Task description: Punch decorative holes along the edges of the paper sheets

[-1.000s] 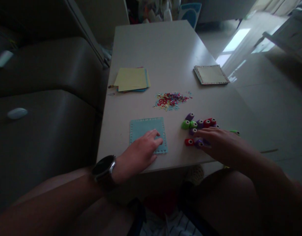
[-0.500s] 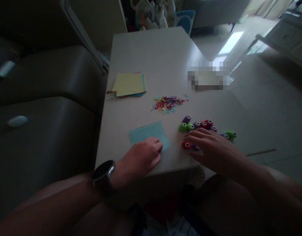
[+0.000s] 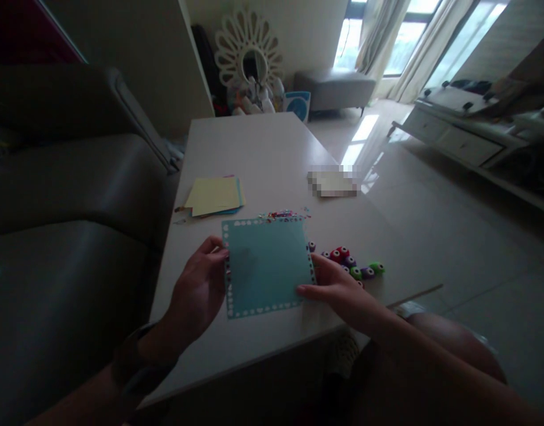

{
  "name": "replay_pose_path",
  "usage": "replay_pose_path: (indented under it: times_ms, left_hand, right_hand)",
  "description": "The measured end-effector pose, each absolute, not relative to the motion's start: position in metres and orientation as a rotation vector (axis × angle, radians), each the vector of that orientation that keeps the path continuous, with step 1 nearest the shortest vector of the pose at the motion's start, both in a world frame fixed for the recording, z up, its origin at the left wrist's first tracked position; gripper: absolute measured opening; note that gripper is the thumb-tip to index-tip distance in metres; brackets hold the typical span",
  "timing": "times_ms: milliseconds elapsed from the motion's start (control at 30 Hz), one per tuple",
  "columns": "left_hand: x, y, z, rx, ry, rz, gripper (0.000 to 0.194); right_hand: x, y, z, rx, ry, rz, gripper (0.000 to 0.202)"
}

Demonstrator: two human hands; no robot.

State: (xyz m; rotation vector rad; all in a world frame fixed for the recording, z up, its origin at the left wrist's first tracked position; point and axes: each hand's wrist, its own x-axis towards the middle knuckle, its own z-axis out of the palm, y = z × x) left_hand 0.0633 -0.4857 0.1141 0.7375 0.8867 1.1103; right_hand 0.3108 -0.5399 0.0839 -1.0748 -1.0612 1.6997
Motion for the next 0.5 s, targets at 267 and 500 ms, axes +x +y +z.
replay_pose_path:
  times_ms: [267, 500]
  left_hand:
    - [0.07, -0.482, 0.101, 1.126, 1.033, 1.037, 0.046]
    - [0.079, -0.488, 0.101, 1.333, 1.138, 0.877, 0.045]
  right_hand:
    - [0.326, -0.519, 0.083, -1.201, -1.209, 1.121, 0.015]
    - [0.39, -0.466, 0.106, -1.383, -1.305, 0.183, 0.025]
